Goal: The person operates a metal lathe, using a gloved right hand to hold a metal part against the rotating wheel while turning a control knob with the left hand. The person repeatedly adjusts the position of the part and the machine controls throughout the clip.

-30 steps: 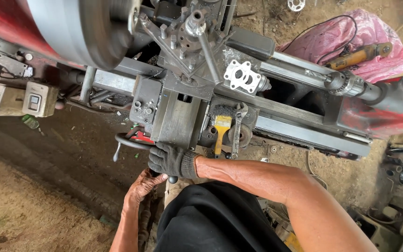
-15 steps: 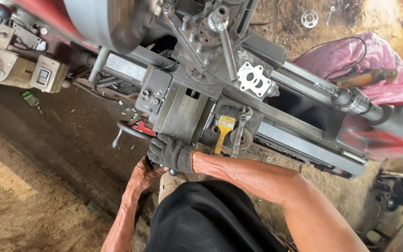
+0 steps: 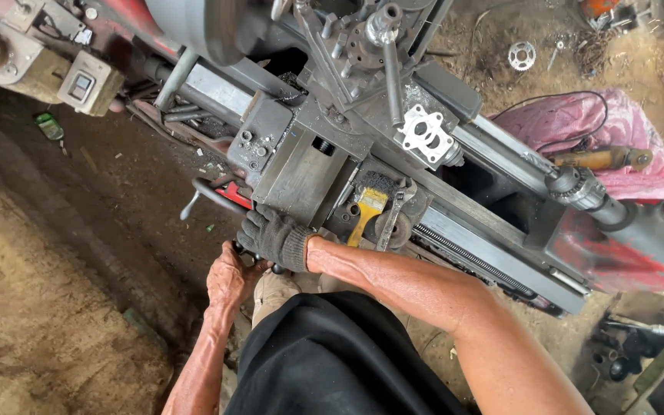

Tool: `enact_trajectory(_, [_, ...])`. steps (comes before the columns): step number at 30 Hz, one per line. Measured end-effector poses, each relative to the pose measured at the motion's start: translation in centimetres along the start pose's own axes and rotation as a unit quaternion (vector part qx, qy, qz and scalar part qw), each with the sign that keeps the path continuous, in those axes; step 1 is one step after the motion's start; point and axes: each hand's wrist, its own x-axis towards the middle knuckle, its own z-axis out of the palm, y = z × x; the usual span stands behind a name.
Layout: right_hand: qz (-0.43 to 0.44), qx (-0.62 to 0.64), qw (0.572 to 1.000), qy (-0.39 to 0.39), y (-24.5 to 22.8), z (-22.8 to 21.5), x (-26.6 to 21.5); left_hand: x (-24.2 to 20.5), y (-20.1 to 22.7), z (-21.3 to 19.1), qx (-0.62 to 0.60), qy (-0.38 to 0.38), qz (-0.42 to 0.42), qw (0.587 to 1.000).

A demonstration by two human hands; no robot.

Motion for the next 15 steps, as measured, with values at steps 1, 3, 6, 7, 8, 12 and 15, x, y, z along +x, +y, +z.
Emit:
enact_trajectory(1, [-0.005,-0.001,1.0,-0.001,-0.3,1.3,0.6,-0.4,-0.1,0.2,-0.003,0.001,-0.004,1.0])
enact_trajectory(3, [0.005,0.002,1.0,-0.021,-0.6,4.0,1.7,-0.9,0.1,0.7,-0.002,0.03,0.017,0.999])
enact_trajectory(6, [-0.043,0.001,0.999,-0.01,0.3,5.7,1.9,-2.0,0.6,0.9,0.001,0.072,0.043,0.996])
enact_trajectory(7, [-0.048,0.001,0.999,-0.01,-0.1,6.3,2.2,-2.3,0.5,1.1,-0.002,0.073,0.04,0.997])
enact_trajectory(8, [-0.03,0.012,0.999,-0.012,-0.3,6.9,2.5,-2.3,0.5,1.3,0.005,0.09,0.049,0.995])
enact_trajectory(12, [-0.013,0.005,0.998,0.061,0.0,1.7,0.6,-0.9,-1.5,4.1,0.029,0.163,0.066,0.984])
enact_trajectory(15, [0.008,-0.03,0.997,0.073,-0.5,0.2,0.7,-0.3,-2.6,5.9,0.054,0.205,0.074,0.975])
